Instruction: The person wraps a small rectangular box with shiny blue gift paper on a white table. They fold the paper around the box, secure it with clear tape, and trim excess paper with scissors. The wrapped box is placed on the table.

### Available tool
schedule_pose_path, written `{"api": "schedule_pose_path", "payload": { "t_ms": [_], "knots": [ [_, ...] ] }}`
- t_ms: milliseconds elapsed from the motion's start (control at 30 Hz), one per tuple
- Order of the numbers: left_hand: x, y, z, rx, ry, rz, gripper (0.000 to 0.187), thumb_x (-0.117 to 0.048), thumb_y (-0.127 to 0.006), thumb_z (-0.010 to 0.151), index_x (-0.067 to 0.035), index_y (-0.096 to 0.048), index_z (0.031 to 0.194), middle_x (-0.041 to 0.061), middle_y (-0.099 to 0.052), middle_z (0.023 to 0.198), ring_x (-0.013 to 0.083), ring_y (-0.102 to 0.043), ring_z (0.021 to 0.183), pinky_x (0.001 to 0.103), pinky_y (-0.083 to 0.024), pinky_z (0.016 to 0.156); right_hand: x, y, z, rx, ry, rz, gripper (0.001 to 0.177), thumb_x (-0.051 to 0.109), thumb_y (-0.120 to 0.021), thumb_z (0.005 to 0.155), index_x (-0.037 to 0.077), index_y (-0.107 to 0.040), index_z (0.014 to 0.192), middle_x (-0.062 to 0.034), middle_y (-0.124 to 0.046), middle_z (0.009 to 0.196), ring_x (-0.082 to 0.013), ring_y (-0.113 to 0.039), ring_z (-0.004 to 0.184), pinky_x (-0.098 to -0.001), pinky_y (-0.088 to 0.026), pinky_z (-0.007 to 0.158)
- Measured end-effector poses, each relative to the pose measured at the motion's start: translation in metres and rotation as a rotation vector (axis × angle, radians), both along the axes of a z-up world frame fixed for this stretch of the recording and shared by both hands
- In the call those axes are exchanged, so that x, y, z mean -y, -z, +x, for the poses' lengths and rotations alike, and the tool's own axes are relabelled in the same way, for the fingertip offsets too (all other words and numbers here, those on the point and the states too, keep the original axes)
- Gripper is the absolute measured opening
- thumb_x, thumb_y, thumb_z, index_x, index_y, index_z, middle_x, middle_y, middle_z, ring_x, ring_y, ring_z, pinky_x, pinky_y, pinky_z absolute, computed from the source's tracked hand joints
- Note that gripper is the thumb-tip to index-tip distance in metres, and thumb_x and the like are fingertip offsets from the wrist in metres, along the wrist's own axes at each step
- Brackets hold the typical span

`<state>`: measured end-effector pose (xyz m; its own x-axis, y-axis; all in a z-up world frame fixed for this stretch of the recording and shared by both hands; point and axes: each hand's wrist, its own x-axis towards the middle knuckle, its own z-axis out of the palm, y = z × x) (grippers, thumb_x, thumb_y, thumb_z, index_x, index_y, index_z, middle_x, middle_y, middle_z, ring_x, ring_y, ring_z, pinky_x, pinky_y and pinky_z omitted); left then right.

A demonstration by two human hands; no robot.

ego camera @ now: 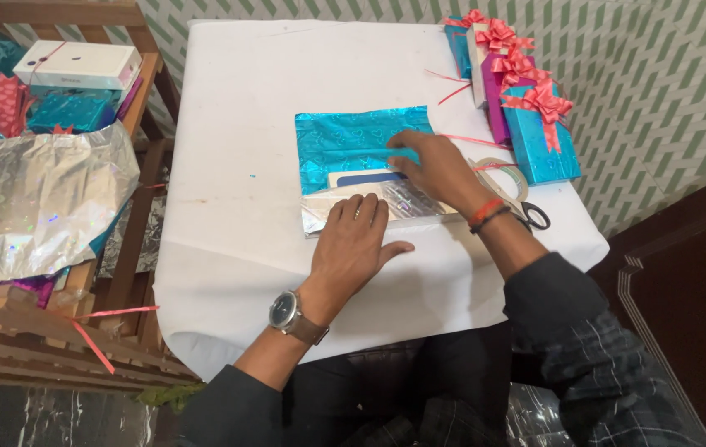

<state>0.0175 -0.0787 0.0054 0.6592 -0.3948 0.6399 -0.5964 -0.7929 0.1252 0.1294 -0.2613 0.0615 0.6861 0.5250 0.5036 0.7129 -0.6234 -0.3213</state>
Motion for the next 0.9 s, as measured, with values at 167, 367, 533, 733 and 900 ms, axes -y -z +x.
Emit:
{"api": "schedule_pose_path", "payload": {
  "t_ms": [167, 367, 533, 733, 900],
  "knots": [
    [-0.002, -0.005, -0.004, 0.007, 0.044, -0.122, 0.046, -0.038, -0.062, 0.1, 0.007, -0.066, 0.113, 0.02, -0.065, 0.108, 0.0362, -0.061, 0.104, 0.045, -0.049, 0.091, 0.022, 0.022, -0.06, 0.177, 0.148, 0.03, 0.024, 0.021, -0.072, 0.094, 0.008, -0.071, 0.115, -0.0104, -0.072, 0.114, -0.0319, -0.062, 0.112, -0.0483, -0.04, 0.105],
    [0.002, -0.02, -0.005, -0.039, 0.011, -0.137, 0.043, -0.039, -0.061, 0.1, 0.003, -0.071, 0.098, 0.017, -0.068, 0.096, 0.033, -0.065, 0.093, 0.044, -0.053, 0.08, 0.033, 0.051, -0.098, 0.216, 0.194, -0.183, 0.045, 0.031, -0.069, 0.094, 0.009, -0.063, 0.134, -0.0076, -0.061, 0.135, -0.0296, -0.049, 0.134, -0.0661, -0.022, 0.115],
    [0.017, -0.023, 0.024, -0.285, -0.128, 0.004, 0.051, -0.05, -0.062, 0.099, -0.001, -0.071, 0.091, 0.017, -0.068, 0.095, 0.0325, -0.066, 0.087, 0.044, -0.053, 0.072, 0.04, 0.064, -0.091, 0.231, 0.211, -0.139, 0.051, 0.038, -0.066, 0.094, 0.011, -0.062, 0.137, -0.006, -0.059, 0.141, -0.0308, -0.043, 0.14, -0.0716, -0.013, 0.115],
    [0.04, 0.004, 0.089, -0.024, -0.156, -0.057, 0.043, -0.042, -0.064, 0.09, -0.001, -0.07, 0.098, 0.02, -0.066, 0.102, 0.0366, -0.063, 0.096, 0.051, -0.049, 0.082, 0.043, 0.07, -0.089, 0.224, 0.209, -0.121, 0.054, 0.044, -0.066, 0.095, 0.012, -0.061, 0.138, -0.0049, -0.059, 0.141, -0.0326, -0.041, 0.142, -0.0721, -0.011, 0.117],
    [0.035, 0.015, 0.117, -0.303, -0.105, -0.06, 0.051, -0.05, -0.061, 0.096, 0.0, -0.068, 0.098, 0.023, -0.064, 0.101, 0.0403, -0.062, 0.093, 0.052, -0.048, 0.083, 0.044, 0.07, -0.089, 0.18, 0.204, -0.103, 0.058, 0.05, -0.064, 0.093, 0.012, -0.062, 0.138, -0.0062, -0.059, 0.141, -0.0319, -0.041, 0.141, -0.0711, -0.01, 0.118]
  ]
}}
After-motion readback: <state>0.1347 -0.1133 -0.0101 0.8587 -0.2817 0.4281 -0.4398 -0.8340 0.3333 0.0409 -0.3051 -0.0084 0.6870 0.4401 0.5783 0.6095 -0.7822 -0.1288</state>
